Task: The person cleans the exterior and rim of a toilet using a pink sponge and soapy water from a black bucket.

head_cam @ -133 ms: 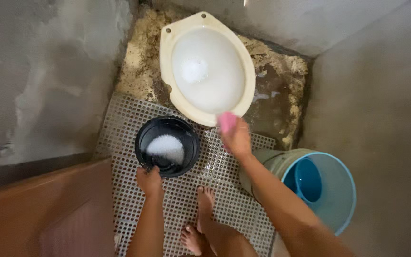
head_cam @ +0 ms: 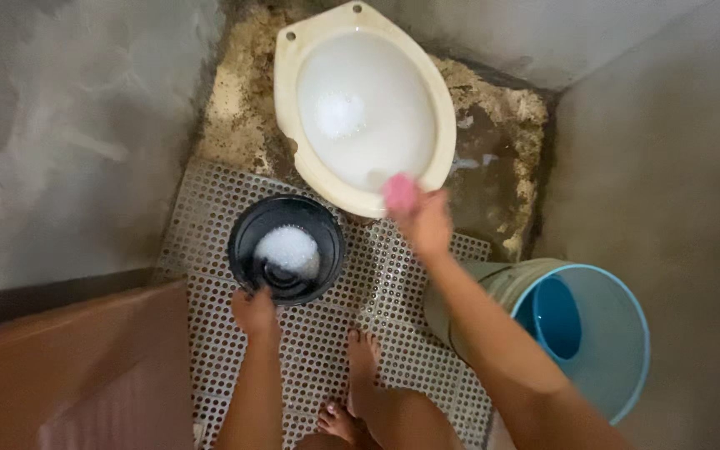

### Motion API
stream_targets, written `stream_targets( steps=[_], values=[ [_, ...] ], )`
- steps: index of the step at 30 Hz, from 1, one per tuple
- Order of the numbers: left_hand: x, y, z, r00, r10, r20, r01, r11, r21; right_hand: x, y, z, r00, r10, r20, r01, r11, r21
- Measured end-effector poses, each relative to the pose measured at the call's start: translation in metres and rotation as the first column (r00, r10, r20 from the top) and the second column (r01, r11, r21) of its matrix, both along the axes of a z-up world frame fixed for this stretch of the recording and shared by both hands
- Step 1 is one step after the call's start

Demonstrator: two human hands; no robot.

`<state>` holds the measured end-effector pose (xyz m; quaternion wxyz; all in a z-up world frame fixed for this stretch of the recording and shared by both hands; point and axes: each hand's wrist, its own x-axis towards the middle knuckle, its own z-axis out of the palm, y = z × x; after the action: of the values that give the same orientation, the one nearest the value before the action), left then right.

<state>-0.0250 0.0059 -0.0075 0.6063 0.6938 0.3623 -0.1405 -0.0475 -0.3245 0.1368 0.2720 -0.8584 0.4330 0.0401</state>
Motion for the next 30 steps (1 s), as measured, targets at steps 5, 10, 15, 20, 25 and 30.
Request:
stream_targets(
  steps=[5,10,15,20,25,30],
  values=[
    [0.016,0.019,-0.036,0.991,-0.13,0.028,0.125,0.984,0.128,0.007,-0.014,-0.012,0.967,0.075,0.244,-0.038,0.987,-0.154],
    [0.025,0.059,-0.114,0.932,-0.361,0.036,0.311,0.845,0.436,0.0,-0.006,-0.019,0.991,0.09,-0.102,-0.101,0.989,-0.105],
    [0.048,0.086,-0.182,0.902,-0.404,0.155,0.294,0.835,0.465,0.001,0.003,-0.02,0.982,0.145,0.121,-0.113,0.965,-0.237],
    [0.068,0.09,-0.207,0.829,-0.461,0.316,0.195,0.768,0.61,-0.008,0.028,-0.015,0.962,0.251,0.104,-0.211,0.932,-0.296],
    [0.077,0.024,-0.135,0.645,-0.648,0.405,0.207,0.658,0.724,0.0,0.042,-0.014,0.939,0.331,0.095,-0.295,0.915,-0.276],
    [0.054,-0.072,-0.061,0.386,-0.625,0.679,0.421,0.774,0.473,0.02,0.048,-0.028,0.831,0.524,0.189,-0.44,0.825,-0.355]
  ],
)
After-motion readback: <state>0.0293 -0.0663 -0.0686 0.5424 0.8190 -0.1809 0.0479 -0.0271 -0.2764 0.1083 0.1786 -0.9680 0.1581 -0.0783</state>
